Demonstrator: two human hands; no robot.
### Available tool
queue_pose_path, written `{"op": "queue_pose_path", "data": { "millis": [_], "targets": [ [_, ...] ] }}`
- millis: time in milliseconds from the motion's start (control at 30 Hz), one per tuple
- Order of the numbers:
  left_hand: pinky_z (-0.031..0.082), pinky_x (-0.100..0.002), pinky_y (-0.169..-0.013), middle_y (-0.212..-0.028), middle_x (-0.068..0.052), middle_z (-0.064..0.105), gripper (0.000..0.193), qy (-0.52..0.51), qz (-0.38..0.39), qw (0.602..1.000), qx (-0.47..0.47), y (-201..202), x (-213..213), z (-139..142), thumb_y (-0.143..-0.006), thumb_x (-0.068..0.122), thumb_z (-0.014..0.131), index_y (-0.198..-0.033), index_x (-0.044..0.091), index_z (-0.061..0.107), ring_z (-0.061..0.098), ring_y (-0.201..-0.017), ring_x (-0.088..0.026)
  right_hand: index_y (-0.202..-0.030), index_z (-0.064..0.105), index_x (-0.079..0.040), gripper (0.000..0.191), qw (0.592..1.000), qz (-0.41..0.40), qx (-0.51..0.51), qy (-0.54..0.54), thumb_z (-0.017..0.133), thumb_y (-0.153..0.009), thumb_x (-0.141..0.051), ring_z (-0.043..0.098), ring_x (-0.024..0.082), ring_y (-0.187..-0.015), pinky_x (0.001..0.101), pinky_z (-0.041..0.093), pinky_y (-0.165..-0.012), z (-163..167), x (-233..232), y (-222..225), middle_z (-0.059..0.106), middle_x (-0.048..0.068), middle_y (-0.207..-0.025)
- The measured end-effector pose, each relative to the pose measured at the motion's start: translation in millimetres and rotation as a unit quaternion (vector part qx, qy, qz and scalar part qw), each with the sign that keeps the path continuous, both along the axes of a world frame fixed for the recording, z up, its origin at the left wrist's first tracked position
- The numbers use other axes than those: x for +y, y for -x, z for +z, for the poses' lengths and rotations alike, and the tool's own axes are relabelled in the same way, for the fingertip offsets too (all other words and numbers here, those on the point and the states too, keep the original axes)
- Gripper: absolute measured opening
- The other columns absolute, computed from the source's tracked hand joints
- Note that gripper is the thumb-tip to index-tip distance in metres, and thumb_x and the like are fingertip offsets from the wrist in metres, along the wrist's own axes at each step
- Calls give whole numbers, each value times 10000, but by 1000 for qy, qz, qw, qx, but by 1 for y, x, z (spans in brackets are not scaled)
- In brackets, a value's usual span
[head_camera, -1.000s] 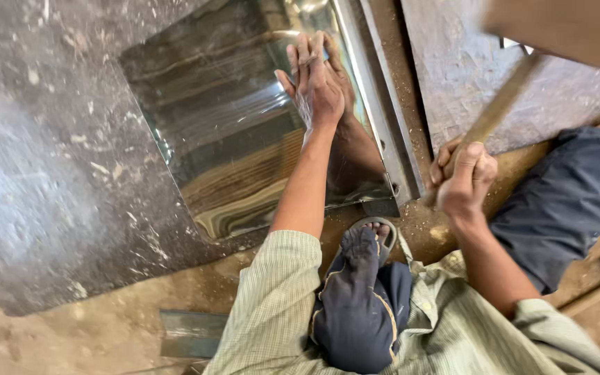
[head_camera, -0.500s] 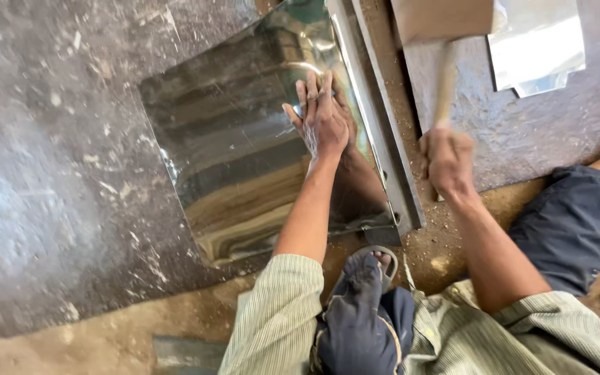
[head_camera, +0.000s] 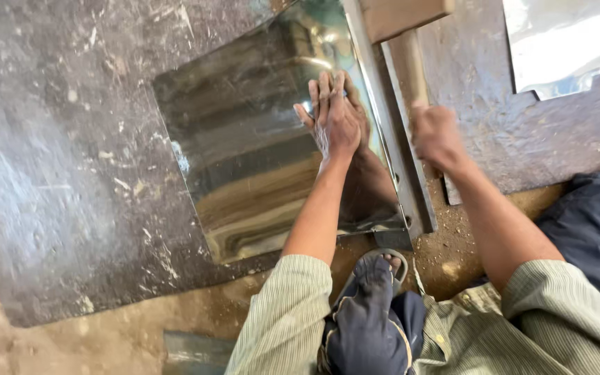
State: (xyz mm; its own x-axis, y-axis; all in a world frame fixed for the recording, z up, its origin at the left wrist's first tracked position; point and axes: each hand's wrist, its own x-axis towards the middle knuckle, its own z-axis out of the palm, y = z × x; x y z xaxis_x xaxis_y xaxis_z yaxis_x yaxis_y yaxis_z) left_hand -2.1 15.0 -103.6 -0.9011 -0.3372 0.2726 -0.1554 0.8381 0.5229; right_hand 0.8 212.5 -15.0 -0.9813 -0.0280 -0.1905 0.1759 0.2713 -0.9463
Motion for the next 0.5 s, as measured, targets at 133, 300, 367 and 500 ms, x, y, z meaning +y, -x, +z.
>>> {"op": "queue_pose_path", "data": {
  "millis": [133,300,367,500],
  "targets": [
    [51,-672,-1304,-1645,-50,447,432,-31,12,999,-6,0,0,-3,-1100,255,408,-1519,286,510,351,-1579,-289,-753,496,-90,488,957,-109,69,262,391,-1151,-352,482,155,-473,338,355,-369,3,-6,11,496,37,-615],
    [40,-692,-1269,-1648,-64,423,456,-18,-9,1000,-14,1,-1,-1,-1089,253,404,-1536,248,494,332,-1571,-309,-777,527,-111,442,992,-42,-101,63,450,-1104,-398,484,119,-437,316,369,-358,2,-11,24,506,-15,-600],
    [36,-693,-1265,-1650,-69,416,475,-14,-14,1000,0,1,-2,-1,-1077,244,405,-1546,229,479,325,-1572,-315,-767,513,-110,461,989,-48,-102,92,445,-1116,-404,466,115,-435,317,363,-365,1,-8,24,488,-16,-595],
    [37,-676,-1286,-1668,-71,412,478,-26,-8,999,-17,0,-1,-4,-1076,216,422,-1552,230,465,313,-1586,-309,-768,487,-92,455,982,-66,-21,178,395,-1141,-336,464,138,-456,336,356,-374,-3,-5,16,475,19,-615]
  ]
}}
